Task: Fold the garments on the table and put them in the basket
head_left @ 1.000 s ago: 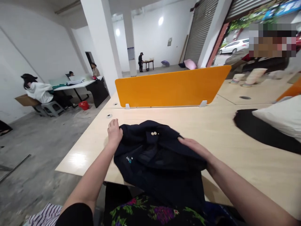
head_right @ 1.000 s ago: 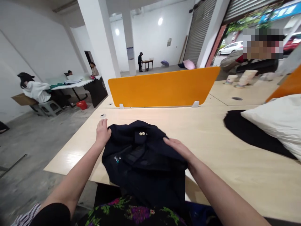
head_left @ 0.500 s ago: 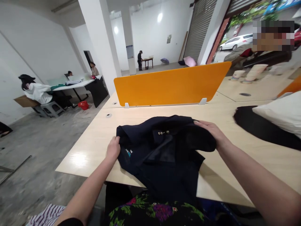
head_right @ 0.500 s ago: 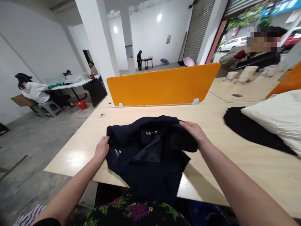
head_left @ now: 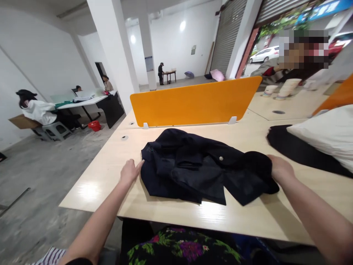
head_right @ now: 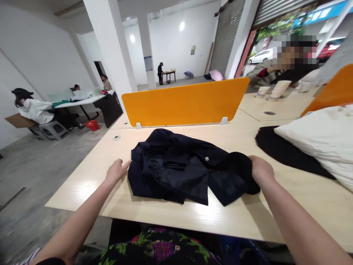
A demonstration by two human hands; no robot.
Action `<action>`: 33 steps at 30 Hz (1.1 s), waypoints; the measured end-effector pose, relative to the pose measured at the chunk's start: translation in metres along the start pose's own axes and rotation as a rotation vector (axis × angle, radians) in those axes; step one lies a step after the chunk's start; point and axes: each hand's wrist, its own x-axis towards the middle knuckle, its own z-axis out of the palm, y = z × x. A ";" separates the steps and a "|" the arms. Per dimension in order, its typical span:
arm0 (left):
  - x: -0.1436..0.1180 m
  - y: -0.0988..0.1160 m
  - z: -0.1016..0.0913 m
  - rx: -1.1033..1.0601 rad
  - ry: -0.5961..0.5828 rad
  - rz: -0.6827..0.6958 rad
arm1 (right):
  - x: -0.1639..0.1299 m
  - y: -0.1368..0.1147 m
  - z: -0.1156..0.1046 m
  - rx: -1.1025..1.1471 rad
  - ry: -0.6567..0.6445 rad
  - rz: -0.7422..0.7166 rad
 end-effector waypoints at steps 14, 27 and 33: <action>-0.015 0.004 -0.054 -0.514 0.426 0.316 | -0.001 -0.077 0.063 -0.198 -0.204 -0.242; -0.021 -0.005 -0.021 -0.346 0.119 0.095 | -0.050 -0.080 0.051 -0.274 -0.043 -0.676; -0.033 0.043 -0.007 -0.416 0.015 0.217 | -0.082 -0.159 0.115 -0.288 -0.299 -0.851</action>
